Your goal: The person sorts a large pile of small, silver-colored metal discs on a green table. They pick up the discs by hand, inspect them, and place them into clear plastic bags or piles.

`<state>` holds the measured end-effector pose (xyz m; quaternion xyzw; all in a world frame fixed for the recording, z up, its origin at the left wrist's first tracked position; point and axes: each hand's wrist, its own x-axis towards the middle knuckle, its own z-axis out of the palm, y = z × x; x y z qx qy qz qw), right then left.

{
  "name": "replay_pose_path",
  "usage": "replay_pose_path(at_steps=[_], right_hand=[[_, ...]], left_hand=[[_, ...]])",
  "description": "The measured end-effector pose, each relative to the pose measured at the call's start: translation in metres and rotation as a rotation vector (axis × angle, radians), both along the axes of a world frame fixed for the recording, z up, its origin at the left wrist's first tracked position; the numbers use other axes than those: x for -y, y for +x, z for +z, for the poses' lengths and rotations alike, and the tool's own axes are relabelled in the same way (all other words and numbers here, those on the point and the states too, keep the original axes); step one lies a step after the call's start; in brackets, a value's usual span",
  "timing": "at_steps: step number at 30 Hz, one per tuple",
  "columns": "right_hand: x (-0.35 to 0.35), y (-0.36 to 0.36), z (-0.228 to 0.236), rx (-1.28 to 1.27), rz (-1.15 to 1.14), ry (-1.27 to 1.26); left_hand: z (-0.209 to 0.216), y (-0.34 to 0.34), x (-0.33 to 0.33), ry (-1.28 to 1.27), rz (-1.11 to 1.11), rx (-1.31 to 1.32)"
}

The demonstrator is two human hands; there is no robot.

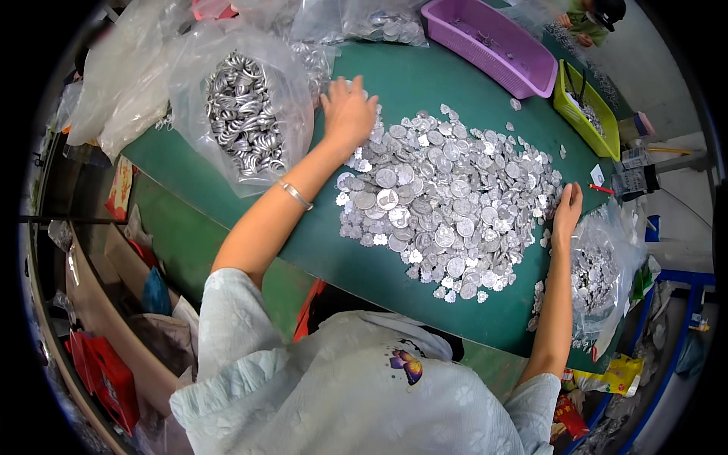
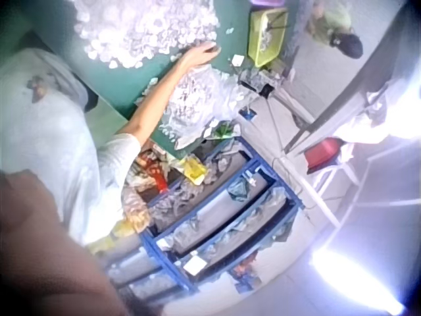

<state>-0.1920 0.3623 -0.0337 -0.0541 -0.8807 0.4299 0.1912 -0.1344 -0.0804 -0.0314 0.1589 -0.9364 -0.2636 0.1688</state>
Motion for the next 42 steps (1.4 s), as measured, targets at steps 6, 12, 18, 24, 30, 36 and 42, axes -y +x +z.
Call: replay_pose_path(at_steps=[6,12,18,24,30,36,42], right_hand=[[0.026,-0.009,-0.002,0.028,0.124,-0.084],[0.046,-0.002,0.007,0.059,0.192,-0.312],[0.053,0.004,0.007,0.121,0.231,-0.213],[0.061,0.001,0.005,0.164,0.235,-0.063],[0.069,0.007,0.009,0.128,0.236,-0.149],[0.069,0.020,0.010,0.175,0.244,0.015],[0.072,0.055,0.025,0.027,0.378,0.186]], left_hand=[[-0.005,0.009,-0.018,0.070,-0.327,-0.100],[0.025,0.012,-0.012,0.730,-0.422,-0.091],[0.016,0.037,0.000,0.327,-0.237,-0.032],[0.031,0.039,-0.008,0.284,-0.429,0.080],[0.036,0.020,0.006,0.312,-0.428,0.251],[0.043,0.031,-0.005,0.401,-0.403,0.157],[0.059,0.048,-0.001,1.044,-0.350,-0.037]])
